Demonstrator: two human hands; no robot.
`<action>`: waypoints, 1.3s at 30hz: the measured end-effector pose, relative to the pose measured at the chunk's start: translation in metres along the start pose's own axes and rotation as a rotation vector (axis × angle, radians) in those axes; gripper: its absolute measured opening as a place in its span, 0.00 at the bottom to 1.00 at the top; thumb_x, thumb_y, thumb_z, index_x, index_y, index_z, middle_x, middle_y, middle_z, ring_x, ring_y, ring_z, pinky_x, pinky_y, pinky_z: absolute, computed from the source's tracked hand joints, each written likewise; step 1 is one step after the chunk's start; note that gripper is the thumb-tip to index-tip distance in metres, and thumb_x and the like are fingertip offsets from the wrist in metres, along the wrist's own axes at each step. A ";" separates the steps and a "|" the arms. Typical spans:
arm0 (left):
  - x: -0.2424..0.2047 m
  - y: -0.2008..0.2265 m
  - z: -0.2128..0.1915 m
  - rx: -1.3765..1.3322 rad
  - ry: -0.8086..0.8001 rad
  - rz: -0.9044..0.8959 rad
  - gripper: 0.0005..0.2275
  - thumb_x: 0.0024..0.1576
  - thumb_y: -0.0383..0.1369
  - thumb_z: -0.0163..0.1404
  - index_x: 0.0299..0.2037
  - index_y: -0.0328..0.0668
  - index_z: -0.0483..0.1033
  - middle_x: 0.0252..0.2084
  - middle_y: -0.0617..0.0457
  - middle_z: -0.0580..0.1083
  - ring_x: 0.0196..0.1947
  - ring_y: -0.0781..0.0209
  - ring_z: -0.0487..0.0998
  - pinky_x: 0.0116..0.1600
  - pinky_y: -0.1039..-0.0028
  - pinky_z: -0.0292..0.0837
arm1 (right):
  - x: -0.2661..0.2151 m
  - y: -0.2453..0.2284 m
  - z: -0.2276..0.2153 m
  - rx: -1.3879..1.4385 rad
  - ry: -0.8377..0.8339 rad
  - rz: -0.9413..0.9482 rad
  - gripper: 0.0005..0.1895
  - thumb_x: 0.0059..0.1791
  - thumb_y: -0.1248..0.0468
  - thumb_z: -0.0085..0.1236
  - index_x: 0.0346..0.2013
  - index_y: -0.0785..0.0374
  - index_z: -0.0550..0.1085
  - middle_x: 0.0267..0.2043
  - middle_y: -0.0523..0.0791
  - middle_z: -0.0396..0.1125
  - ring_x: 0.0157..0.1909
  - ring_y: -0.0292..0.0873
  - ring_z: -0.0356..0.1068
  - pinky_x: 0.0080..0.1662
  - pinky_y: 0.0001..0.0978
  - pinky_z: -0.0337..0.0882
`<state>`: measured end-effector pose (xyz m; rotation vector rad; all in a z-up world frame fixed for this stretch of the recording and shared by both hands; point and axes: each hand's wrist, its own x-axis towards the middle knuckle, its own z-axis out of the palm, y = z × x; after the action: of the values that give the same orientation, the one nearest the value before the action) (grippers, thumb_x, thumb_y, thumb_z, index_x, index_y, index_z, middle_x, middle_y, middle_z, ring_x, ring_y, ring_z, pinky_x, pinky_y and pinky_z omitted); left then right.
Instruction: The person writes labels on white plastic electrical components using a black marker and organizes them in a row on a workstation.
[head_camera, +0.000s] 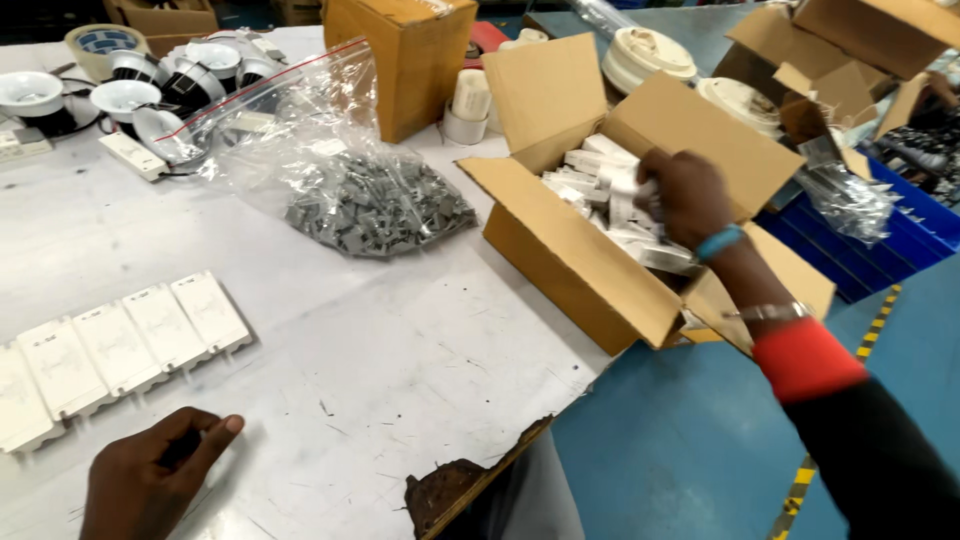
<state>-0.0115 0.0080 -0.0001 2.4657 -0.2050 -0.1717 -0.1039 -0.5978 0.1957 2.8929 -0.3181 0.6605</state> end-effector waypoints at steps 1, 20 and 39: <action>-0.001 0.003 -0.001 -0.017 -0.006 0.005 0.15 0.56 0.46 0.61 0.37 0.43 0.85 0.17 0.51 0.71 0.15 0.62 0.70 0.28 0.70 0.68 | -0.013 -0.021 -0.020 0.234 0.155 -0.036 0.16 0.45 0.59 0.72 0.40 0.59 0.75 0.38 0.50 0.72 0.42 0.51 0.72 0.45 0.44 0.71; -0.019 0.029 -0.028 -0.221 -0.423 0.658 0.30 0.37 0.50 0.69 0.53 0.55 0.81 0.50 0.60 0.80 0.51 0.56 0.74 0.62 0.64 0.63 | -0.175 -0.355 0.078 1.270 -0.350 -0.416 0.10 0.48 0.77 0.57 0.32 0.62 0.66 0.56 0.50 0.78 0.67 0.50 0.73 0.54 0.33 0.80; -0.017 0.023 -0.032 -0.266 -0.554 0.526 0.26 0.36 0.36 0.71 0.48 0.56 0.81 0.41 0.57 0.74 0.48 0.56 0.71 0.52 0.67 0.70 | -0.185 -0.393 0.027 1.496 -0.433 0.279 0.12 0.49 0.65 0.60 0.46 0.66 0.78 0.27 0.47 0.70 0.31 0.37 0.65 0.33 0.24 0.63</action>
<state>-0.0250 0.0126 0.0409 1.9708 -0.9836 -0.6036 -0.1614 -0.1928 0.0489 4.5138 -0.3712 0.2857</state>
